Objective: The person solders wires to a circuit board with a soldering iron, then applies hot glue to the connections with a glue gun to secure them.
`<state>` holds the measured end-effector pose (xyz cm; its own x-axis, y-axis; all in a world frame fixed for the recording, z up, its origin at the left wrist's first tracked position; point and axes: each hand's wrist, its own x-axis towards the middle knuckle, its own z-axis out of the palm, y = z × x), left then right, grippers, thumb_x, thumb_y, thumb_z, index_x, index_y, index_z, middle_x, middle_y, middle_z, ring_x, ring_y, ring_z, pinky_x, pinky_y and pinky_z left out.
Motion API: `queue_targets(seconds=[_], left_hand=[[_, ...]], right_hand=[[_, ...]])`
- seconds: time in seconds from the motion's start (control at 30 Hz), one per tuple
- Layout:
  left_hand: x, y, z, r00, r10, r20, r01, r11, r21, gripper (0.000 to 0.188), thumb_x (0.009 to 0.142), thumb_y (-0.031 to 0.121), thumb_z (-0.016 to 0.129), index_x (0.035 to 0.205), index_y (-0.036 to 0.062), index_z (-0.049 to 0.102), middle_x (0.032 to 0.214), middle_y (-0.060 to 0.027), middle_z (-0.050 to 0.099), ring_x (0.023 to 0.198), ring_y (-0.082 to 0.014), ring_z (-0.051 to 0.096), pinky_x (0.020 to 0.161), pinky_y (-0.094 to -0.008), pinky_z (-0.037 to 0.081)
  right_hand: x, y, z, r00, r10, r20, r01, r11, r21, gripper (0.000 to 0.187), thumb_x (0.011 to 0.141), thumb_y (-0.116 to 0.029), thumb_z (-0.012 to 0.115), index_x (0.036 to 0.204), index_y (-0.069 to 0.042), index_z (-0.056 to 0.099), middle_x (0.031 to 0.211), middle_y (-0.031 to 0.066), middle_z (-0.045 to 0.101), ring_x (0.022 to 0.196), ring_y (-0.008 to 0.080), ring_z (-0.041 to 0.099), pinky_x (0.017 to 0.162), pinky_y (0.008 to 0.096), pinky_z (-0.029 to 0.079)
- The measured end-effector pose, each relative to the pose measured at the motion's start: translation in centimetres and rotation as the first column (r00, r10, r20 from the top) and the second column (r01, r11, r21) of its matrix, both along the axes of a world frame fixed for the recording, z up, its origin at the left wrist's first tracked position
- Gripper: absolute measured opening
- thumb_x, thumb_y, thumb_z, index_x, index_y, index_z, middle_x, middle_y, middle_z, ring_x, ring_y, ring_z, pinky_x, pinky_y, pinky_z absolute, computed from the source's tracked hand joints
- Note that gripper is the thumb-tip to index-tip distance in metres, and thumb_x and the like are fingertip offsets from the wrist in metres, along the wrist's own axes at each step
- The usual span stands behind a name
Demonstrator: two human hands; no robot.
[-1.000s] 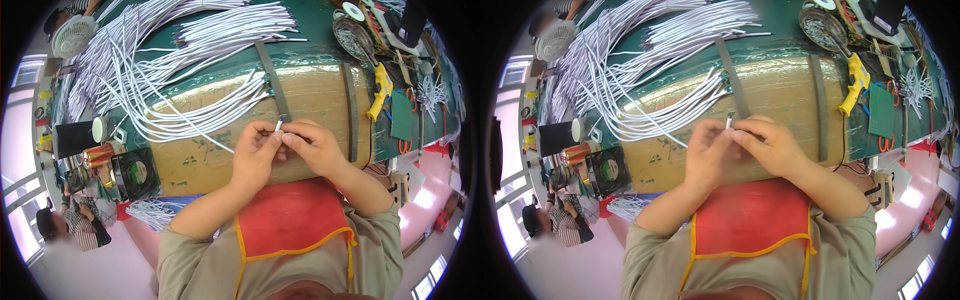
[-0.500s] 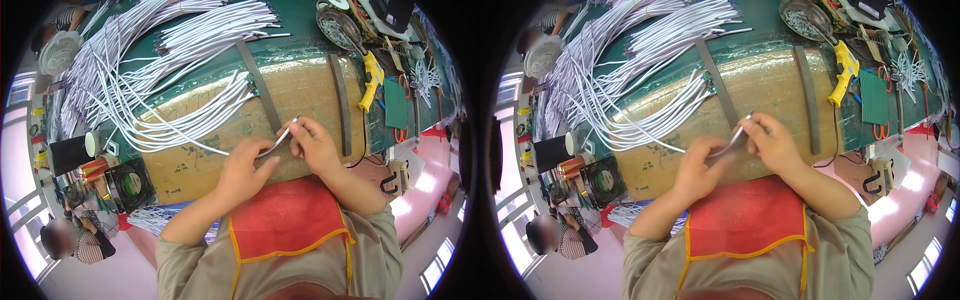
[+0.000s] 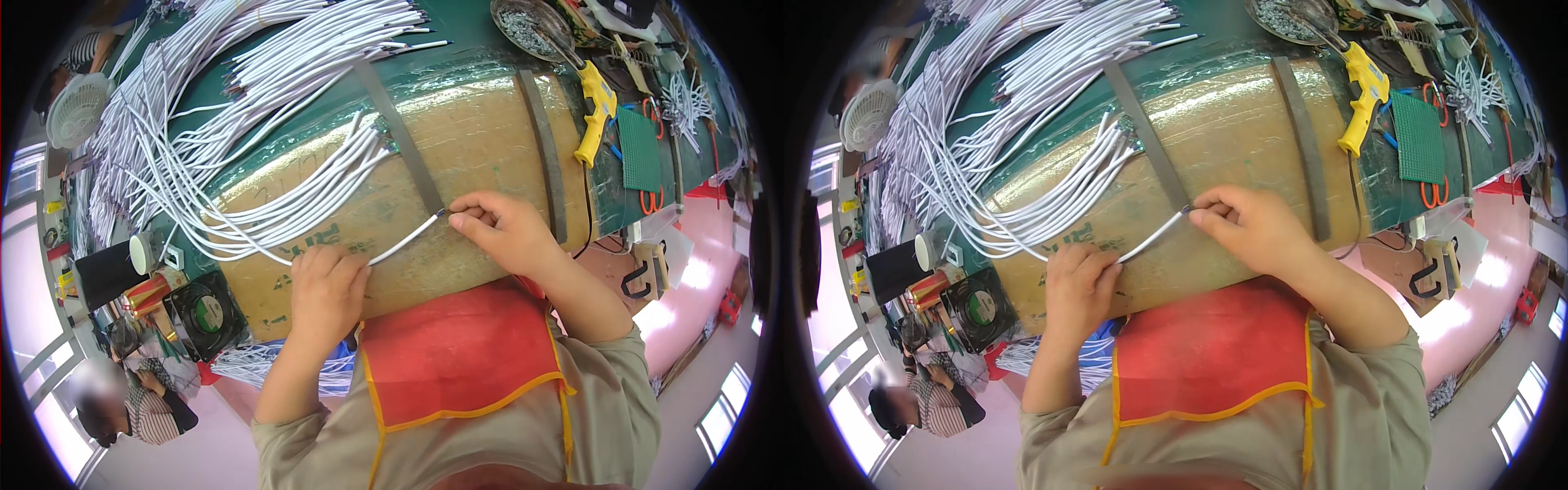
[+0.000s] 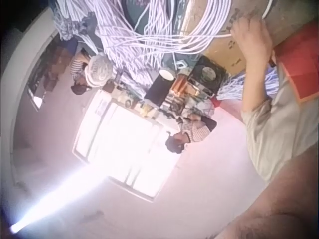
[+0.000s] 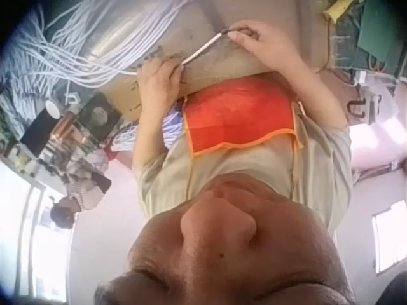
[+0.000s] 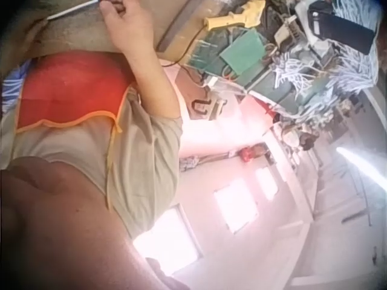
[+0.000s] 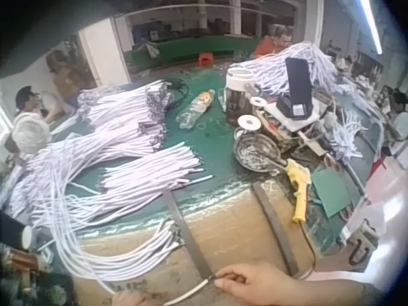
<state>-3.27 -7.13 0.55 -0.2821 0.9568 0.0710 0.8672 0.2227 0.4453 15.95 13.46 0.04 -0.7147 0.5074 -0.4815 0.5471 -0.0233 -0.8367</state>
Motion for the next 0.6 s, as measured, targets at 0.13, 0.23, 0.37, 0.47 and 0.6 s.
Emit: queue_targets(seconds=[0.13,0.23,0.37,0.47,0.6], left_hand=[[0.0,0.3,0.1,0.998,-0.009,0.064,0.012,0.999,-0.045,0.022,0.075,0.015,0.077,0.096,0.0114,0.07,0.091,-0.0049,0.063,0.09,-0.0291,0.059,0.076,-0.0425,0.042],[1.1,1.5,0.5,0.994,-0.021,0.105,0.021,1.0,-0.001,0.026,0.074,0.017,0.079,0.097,0.0094,0.07,0.091,-0.0075,0.064,0.09,-0.031,0.06,0.078,-0.0428,0.044],[1.2,3.2,0.6,0.993,-0.068,0.092,0.067,0.998,0.015,0.028,0.077,0.018,0.08,0.1,0.007,0.069,0.099,-0.0124,0.066,0.093,-0.0335,0.061,0.082,-0.0429,0.047],[-1.3,6.1,-0.1,0.997,-0.026,0.066,0.02,0.996,0.087,0.025,0.081,0.018,0.077,0.101,0.0066,0.069,0.101,-0.013,0.066,0.096,-0.0341,0.062,0.084,-0.0428,0.048],[-7.0,11.6,-1.3,0.993,0.104,-0.059,-0.076,0.929,0.362,0.021,0.086,0.02,0.073,0.101,0.0063,0.069,0.101,-0.0128,0.067,0.098,-0.0342,0.062,0.086,-0.0424,0.049]], right_hand=[[-0.4,-0.1,-0.1,0.999,0.013,-0.043,-0.008,0.991,0.131,0.027,0.093,-0.019,0.071,0.114,-0.002,0.068,0.087,0.0041,0.07,0.071,0.0098,0.061,0.065,0.0272,0.051],[-0.6,-0.2,-0.3,0.998,0.043,-0.051,-0.031,0.975,0.219,0.028,0.091,-0.023,0.071,0.112,-0.004,0.068,0.088,0.0079,0.071,0.073,0.0178,0.065,0.066,0.0319,0.052],[-0.9,-0.3,-0.2,0.995,0.052,-0.08,-0.025,0.952,0.305,0.028,0.089,-0.027,0.071,0.108,-0.007,0.068,0.089,0.0104,0.072,0.076,0.0267,0.068,0.067,0.0379,0.053],[-0.4,-0.3,-0.4,0.995,0.065,-0.075,-0.032,0.927,0.373,0.027,0.088,-0.02,0.074,0.109,-0.004,0.067,0.084,0.0076,0.069,0.068,0.0161,0.064,0.064,0.031,0.051],[-0.2,-1.0,-0.2,0.991,0.131,0.013,-0.128,0.928,0.349,0.025,0.087,-0.025,0.072,0.105,-0.008,0.066,0.089,0.009,0.071,0.079,0.0272,0.068,0.07,0.0398,0.053]])
